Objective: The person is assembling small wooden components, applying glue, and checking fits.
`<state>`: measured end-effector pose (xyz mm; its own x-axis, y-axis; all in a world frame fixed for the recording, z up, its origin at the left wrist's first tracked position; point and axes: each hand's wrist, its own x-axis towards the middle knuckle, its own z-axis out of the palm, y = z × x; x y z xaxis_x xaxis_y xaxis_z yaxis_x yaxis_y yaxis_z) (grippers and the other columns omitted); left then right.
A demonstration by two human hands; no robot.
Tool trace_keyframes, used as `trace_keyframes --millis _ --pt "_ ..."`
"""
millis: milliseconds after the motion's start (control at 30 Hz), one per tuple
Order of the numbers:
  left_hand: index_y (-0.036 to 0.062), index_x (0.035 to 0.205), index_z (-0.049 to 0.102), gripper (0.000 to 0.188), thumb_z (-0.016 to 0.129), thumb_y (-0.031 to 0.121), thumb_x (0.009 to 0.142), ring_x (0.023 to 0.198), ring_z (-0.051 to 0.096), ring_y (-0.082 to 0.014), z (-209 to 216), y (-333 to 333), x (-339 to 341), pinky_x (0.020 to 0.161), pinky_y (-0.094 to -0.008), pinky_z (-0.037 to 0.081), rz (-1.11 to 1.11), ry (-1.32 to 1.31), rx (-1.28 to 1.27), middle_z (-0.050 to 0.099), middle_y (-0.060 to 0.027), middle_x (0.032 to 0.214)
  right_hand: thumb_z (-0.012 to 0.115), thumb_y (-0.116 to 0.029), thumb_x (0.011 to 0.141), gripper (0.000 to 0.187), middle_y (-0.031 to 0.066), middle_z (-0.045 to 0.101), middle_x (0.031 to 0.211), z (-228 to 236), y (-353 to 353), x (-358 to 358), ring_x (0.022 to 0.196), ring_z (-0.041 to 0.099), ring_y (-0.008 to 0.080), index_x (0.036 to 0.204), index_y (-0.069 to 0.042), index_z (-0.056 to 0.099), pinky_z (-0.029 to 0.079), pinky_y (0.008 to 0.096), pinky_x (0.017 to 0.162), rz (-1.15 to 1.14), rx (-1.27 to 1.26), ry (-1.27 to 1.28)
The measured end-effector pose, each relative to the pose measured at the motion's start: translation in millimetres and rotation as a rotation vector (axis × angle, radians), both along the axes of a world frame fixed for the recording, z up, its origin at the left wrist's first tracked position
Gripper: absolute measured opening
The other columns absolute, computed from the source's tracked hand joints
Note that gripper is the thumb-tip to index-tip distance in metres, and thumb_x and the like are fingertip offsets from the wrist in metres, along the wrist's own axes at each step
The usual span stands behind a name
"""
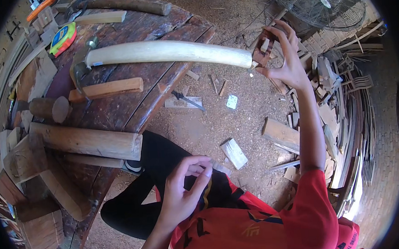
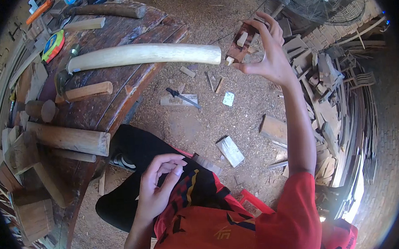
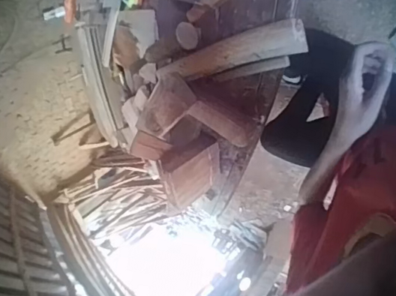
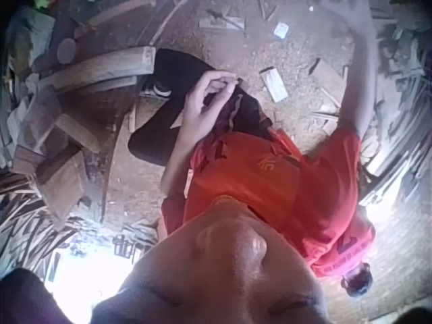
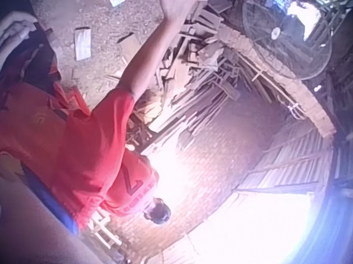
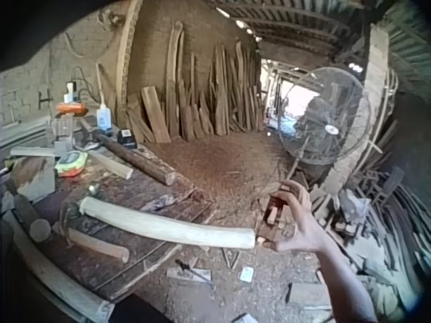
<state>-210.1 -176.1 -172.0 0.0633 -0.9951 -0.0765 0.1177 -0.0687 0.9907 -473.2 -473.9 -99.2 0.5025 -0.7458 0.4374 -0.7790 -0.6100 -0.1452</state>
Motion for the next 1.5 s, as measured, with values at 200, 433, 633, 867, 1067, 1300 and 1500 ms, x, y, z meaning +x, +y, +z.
trace_keyframes --millis 200,433,633,867,1067,1300,1500 --pt "-0.0026 0.122 0.063 0.023 0.064 0.006 0.101 0.1 0.068 -0.0128 0 6 6 0.092 -0.028 0.052 -0.035 0.01 0.018 0.072 -0.0096 0.11 0.087 -0.058 0.052 0.11 0.0225 0.029 0.159 -3 10 -3 0.151 0.022 0.0449 0.147 -0.015 0.053 0.024 0.065 0.12 -0.036 0.025 0.069" --pt "-0.0017 0.122 0.064 0.023 0.064 0.009 0.101 0.098 0.07 -0.0141 -1 8 6 0.09 -0.0293 0.053 -0.041 0.01 -0.004 0.073 -0.0104 0.108 0.088 -0.051 0.053 0.106 0.0198 0.032 0.158 -9 19 -3 0.149 0.028 0.0409 0.146 -0.013 0.054 0.026 0.0591 0.121 -0.025 0.054 0.028" --pt "-0.0016 0.122 0.064 0.024 0.065 0.008 0.101 0.099 0.07 -0.0141 -2 9 5 0.091 -0.0296 0.052 -0.053 0.002 0.048 0.073 -0.01 0.108 0.089 -0.052 0.053 0.108 0.0204 0.032 0.158 -19 29 -2 0.148 0.03 0.0414 0.146 -0.011 0.053 0.027 0.0593 0.12 -0.023 0.068 0.042" --pt "-0.001 0.122 0.064 0.024 0.066 0.009 0.101 0.099 0.07 -0.0143 -4 6 3 0.09 -0.0296 0.053 -0.041 -0.007 0.003 0.073 -0.01 0.107 0.088 -0.055 0.054 0.109 0.0195 0.032 0.159 -25 43 3 0.149 0.03 0.0417 0.147 -0.012 0.052 0.027 0.0603 0.12 -0.035 0.125 0.079" --pt "-0.0001 0.122 0.065 0.025 0.069 0.011 0.1 0.096 0.07 -0.0148 -3 5 7 0.086 -0.0306 0.055 -0.007 -0.104 0.001 0.072 -0.009 0.109 0.088 -0.053 0.054 0.112 0.0206 0.031 0.161 -32 59 10 0.148 0.032 0.0437 0.15 -0.012 0.048 0.029 0.0603 0.12 -0.008 0.03 0.116" --pt "0.0 0.121 0.065 0.025 0.069 0.013 0.099 0.093 0.07 -0.0149 14 15 24 0.086 -0.0307 0.055 0.104 -0.153 -0.121 0.072 -0.0083 0.107 0.088 -0.05 0.057 0.111 0.0207 0.031 0.161 -30 77 13 0.146 0.036 0.0457 0.152 -0.012 0.045 0.033 0.0598 0.117 0.013 0.002 0.188" --pt "0.0012 0.119 0.065 0.025 0.069 0.016 0.1 0.09 0.071 -0.0158 18 31 29 0.083 -0.0297 0.056 0.238 -0.195 -0.196 0.072 -0.0094 0.104 0.085 -0.051 0.059 0.109 0.02 0.03 0.162 -27 97 5 0.149 0.031 0.0435 0.153 -0.013 0.045 0.027 0.061 0.118 0.07 0.048 0.147"
